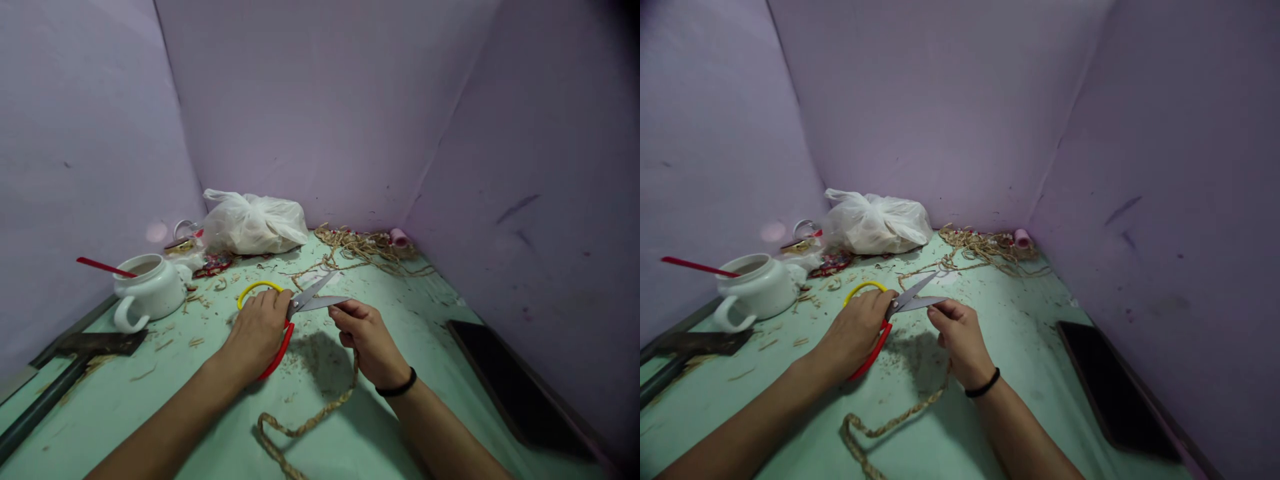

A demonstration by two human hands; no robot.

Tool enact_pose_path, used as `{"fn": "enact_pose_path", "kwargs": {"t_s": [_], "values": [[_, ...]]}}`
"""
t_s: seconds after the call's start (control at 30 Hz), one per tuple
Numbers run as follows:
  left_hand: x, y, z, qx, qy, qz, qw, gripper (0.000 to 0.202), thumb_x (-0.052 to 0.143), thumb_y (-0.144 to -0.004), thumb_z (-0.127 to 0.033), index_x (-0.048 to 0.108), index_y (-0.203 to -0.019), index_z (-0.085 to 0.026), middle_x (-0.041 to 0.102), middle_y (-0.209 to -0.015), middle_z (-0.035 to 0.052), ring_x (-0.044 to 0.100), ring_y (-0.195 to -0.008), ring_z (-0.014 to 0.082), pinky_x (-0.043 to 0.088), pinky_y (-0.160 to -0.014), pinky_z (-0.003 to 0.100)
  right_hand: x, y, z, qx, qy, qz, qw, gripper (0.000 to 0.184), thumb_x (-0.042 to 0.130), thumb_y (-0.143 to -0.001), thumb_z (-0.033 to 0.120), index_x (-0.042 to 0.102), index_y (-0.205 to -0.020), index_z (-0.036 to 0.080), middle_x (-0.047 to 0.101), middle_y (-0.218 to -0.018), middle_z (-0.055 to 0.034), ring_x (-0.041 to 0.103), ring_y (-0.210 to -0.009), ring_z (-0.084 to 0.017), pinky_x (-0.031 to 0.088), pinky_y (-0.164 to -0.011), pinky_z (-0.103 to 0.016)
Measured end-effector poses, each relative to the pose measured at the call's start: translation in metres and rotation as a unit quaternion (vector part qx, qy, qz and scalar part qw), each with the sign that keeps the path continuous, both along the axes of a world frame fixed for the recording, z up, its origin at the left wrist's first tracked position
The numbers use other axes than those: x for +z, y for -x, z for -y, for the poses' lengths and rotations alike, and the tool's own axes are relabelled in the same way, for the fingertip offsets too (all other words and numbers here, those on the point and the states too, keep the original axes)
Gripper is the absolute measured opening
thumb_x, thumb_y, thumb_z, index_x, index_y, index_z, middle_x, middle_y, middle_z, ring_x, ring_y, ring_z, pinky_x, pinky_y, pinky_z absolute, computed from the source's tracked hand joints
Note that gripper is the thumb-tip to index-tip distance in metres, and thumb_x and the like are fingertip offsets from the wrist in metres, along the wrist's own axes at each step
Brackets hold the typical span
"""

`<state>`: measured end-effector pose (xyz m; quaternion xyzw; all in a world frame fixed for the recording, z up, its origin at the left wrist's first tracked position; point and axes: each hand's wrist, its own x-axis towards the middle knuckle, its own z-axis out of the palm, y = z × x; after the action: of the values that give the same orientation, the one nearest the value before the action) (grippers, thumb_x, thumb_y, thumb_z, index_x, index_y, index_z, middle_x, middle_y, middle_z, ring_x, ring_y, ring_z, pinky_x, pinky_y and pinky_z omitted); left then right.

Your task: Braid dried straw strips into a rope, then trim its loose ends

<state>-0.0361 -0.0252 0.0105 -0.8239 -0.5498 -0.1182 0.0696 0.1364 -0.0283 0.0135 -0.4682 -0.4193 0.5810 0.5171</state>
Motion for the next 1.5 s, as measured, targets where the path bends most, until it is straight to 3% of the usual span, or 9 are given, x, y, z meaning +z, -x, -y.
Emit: {"fn": "enact_pose_path", "kwargs": {"t_s": [0.93, 1.5], "values": [[0.0024, -0.0005, -0.0001, 0.024, -0.084, -0.079, 0.993, 0.034, 0.027, -0.084, -0.012, 0.048, -0.111, -0.015, 0.052, -0.089, 0.0111, 0.048, -0.08, 0.0237, 0.037, -0.07, 0.036, 0.0052, 0.0026, 0.004, 0.015, 0.042, -0.035, 0.998, 0.021, 0.064, -0.053, 0.025, 0.062, -0.069, 0.011, 0.029, -0.045, 0.0098, 0.017, -0.037, -0.001, 0.009, -0.038, -0.021], [0.0064, -0.0001, 0.0001, 0.01, -0.009, -0.075, 0.997, 0.027, 0.03, -0.083, -0.01, 0.05, -0.1, -0.017, 0.052, -0.087, 0.0085, 0.048, -0.078, 0.0198, 0.038, -0.069, 0.032, 0.0039, 0.0023, 0.0046, 0.028, 0.022, -0.028, 0.999, 0.023, 0.065, -0.055, 0.027, 0.062, -0.072, 0.012, 0.031, -0.044, 0.0097, 0.02, -0.035, -0.001, 0.01, -0.038, -0.021]]}}
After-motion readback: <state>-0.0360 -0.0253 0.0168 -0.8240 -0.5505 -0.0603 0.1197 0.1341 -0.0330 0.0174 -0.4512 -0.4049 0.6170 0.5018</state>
